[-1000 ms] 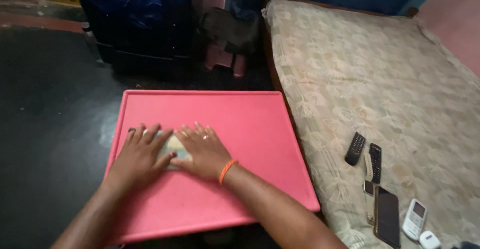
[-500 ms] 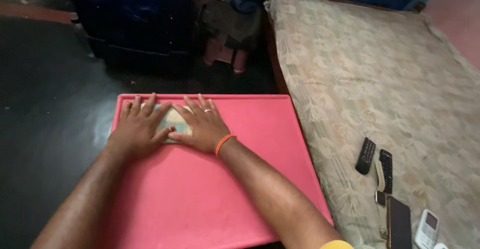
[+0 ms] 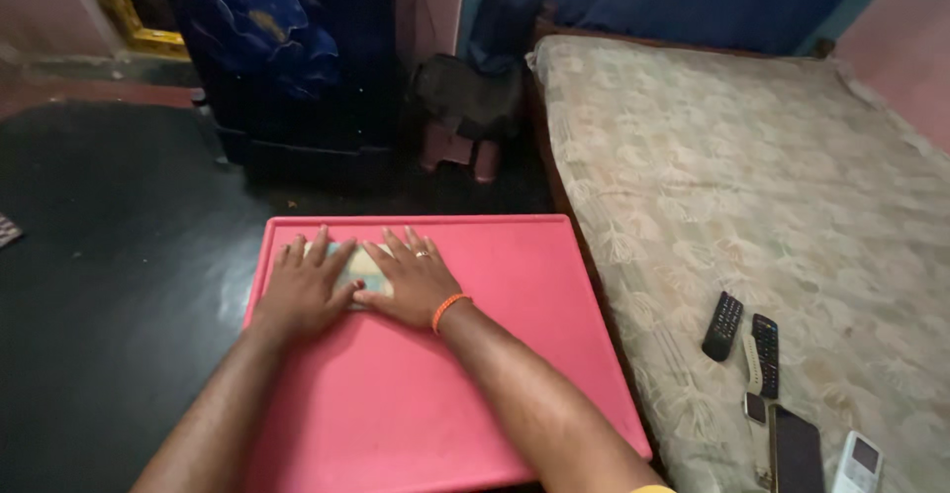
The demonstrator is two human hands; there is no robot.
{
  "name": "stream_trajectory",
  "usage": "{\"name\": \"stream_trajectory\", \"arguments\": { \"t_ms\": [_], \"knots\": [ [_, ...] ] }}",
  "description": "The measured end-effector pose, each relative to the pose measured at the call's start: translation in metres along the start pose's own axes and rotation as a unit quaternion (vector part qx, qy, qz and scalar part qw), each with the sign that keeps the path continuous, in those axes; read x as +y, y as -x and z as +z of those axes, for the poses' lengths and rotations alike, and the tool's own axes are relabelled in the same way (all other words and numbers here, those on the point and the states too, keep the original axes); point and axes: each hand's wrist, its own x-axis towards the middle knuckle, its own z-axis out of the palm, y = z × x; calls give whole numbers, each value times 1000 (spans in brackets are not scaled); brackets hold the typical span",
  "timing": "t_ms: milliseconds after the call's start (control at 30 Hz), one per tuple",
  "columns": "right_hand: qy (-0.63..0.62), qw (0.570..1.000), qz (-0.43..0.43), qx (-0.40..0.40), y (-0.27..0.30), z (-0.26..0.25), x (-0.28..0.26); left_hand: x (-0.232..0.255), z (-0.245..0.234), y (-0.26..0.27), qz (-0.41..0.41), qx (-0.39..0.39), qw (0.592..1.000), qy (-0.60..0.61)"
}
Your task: The person wipes the top surface of a pink plastic table with a patterned cloth. They then flip the table over and wipe the underside and legs with the same cloth.
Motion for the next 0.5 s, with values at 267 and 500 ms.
{"name": "stream_trajectory", "arguments": {
  "t_ms": [267,500],
  "knots": [
    [-9,1000,-10,8,41,-1,-7,27,-7,32,-3,-26,1000,-13],
    [-8,999,-8,-30,94,-14,-24,65,-26,70,-14,-72,997,-39]
  ]
}}
